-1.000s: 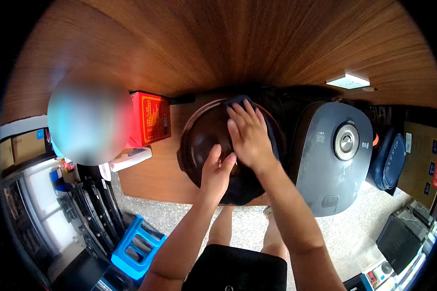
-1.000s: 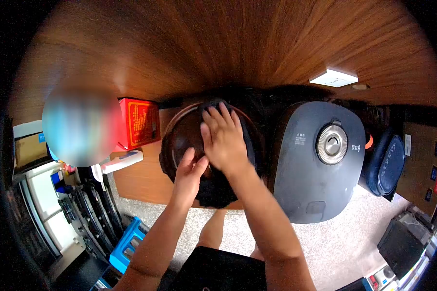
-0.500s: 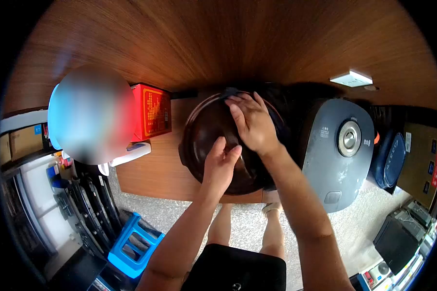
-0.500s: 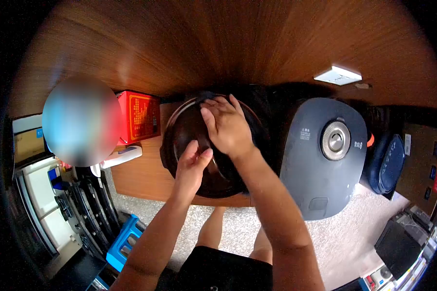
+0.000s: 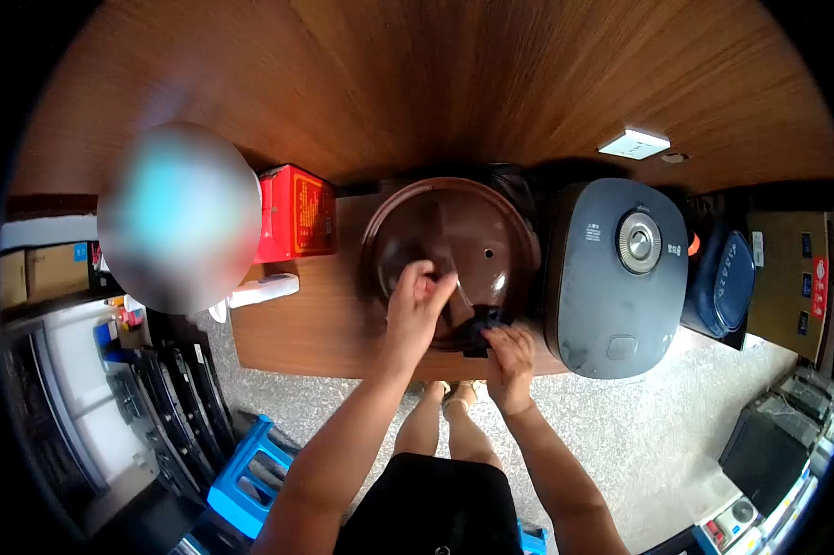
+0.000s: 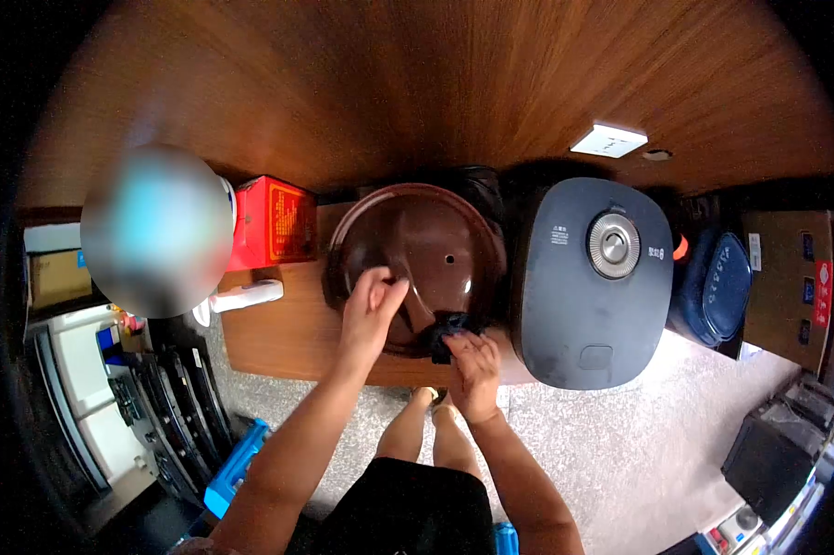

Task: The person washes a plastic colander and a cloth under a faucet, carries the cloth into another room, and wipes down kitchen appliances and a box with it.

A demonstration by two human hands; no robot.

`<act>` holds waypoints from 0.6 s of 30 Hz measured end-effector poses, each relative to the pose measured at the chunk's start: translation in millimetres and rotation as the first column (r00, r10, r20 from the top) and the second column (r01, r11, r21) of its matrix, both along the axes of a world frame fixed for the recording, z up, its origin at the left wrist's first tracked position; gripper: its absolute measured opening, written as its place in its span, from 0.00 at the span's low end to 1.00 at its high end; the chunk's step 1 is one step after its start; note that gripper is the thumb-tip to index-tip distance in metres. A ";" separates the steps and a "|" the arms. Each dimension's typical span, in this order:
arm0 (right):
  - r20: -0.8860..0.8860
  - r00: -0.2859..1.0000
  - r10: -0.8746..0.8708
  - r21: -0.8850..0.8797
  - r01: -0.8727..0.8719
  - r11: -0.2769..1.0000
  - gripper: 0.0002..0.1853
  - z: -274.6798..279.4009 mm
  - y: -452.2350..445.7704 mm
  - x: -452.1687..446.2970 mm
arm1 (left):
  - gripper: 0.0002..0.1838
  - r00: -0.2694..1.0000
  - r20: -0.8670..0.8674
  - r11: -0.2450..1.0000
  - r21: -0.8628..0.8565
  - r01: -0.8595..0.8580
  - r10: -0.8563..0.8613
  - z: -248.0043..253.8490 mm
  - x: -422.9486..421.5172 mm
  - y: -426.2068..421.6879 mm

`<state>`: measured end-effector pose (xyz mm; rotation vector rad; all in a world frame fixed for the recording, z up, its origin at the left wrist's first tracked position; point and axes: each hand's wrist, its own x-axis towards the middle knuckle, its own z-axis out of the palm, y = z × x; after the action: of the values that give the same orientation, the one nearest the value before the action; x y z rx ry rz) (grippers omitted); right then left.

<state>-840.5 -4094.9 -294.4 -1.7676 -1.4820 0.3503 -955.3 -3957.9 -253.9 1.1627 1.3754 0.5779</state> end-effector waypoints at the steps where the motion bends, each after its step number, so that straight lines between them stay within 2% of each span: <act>1: -0.055 0.998 -0.016 -0.023 0.014 1.000 0.13 18.3 -5.1 -1.0 | 0.19 0.997 0.070 0.996 0.084 0.005 -0.011 -3.0 -12.4 -23.9; 2: -0.118 0.992 -0.042 -0.056 0.036 0.998 0.13 36.7 -14.7 -7.1 | 0.26 0.972 0.221 0.995 -0.042 0.087 -0.076 -12.9 -34.3 -51.7; 3: -0.214 0.976 -0.041 -0.010 0.040 0.999 0.11 53.9 -27.8 -15.2 | 0.40 0.893 0.413 0.984 0.057 0.168 -0.176 -23.8 -47.8 -79.7; 4: -0.306 0.951 -0.035 0.036 0.048 0.998 0.10 71.2 -43.1 -23.7 | 0.50 0.750 0.584 0.946 0.118 0.301 -0.311 -39.9 -61.7 -108.2; 5: -0.429 0.903 -0.037 0.105 0.091 0.990 0.10 87.0 -56.0 -33.5 | 0.53 0.725 0.489 0.866 0.157 0.474 -0.485 -40.2 -68.4 -114.9; 6: -0.543 0.839 -0.028 0.165 0.139 0.977 0.09 100.6 -67.0 -42.7 | 0.49 0.703 0.191 0.726 0.251 0.640 -0.685 -52.4 -72.8 -128.6; 7: -0.621 0.783 -0.027 0.207 0.197 0.958 0.08 110.9 -74.0 -50.0 | 0.46 0.589 -0.128 0.534 0.303 0.789 -0.798 -59.6 -75.0 -138.9; 8: -0.604 0.797 0.004 0.176 0.128 0.976 0.07 115.1 -79.1 -48.5 | 0.41 0.590 -0.232 0.500 0.350 0.792 -0.773 -63.7 -72.9 -152.9; 9: -0.586 0.810 0.037 0.144 0.059 0.988 0.07 119.1 -84.0 -47.0 | 0.34 0.652 0.268 0.699 0.151 0.699 -0.709 -68.5 -69.7 -161.7; 10: -0.657 0.747 -0.105 0.116 0.237 0.964 0.10 105.7 -76.1 -63.9 | 0.29 0.620 0.673 0.758 -0.135 0.638 -0.402 -72.8 -69.8 -167.8; 11: -0.764 0.632 -0.128 0.123 0.339 0.933 0.12 85.7 -67.4 -76.5 | 0.17 0.772 0.540 0.843 -0.193 0.502 -0.335 -61.8 -73.8 -166.3; 12: -0.854 0.504 -0.133 0.119 0.438 0.891 0.15 67.2 -55.5 -83.1 | 0.17 0.683 0.715 0.757 -0.363 0.543 -0.147 -98.6 -103.3 -173.0; 14: -0.701 0.678 -0.221 0.031 0.339 0.940 0.18 47.3 -19.3 -80.3 | 0.20 0.688 0.722 0.780 -0.473 0.410 0.077 -81.3 -96.8 -149.9; 15: -0.753 0.618 -0.227 0.029 0.375 0.926 0.17 43.6 -4.3 -88.3 | 0.27 0.708 0.707 0.849 -0.369 0.378 -0.008 -84.9 -92.3 -143.0; 16: -0.798 0.558 -0.228 0.026 0.410 0.911 0.17 43.0 9.7 -96.5 | 0.28 0.715 0.699 0.873 -0.330 0.360 -0.031 -88.1 -87.3 -134.6; 17: -0.613 0.762 -0.208 0.118 0.349 0.930 0.16 50.1 20.1 -98.1 | 0.29 0.723 0.691 0.884 -0.324 0.336 -0.021 -91.3 -81.5 -128.2; 18: -0.661 0.742 -0.112 0.168 0.292 0.941 0.16 45.7 22.9 -104.4 | 0.29 0.731 0.682 0.892 -0.335 0.304 0.007 -94.9 -74.9 -124.6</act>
<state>-944.9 -4071.9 -248.7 -1.3711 -0.7819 0.5546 -1030.1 -4082.4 -348.8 0.5932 0.7060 0.4727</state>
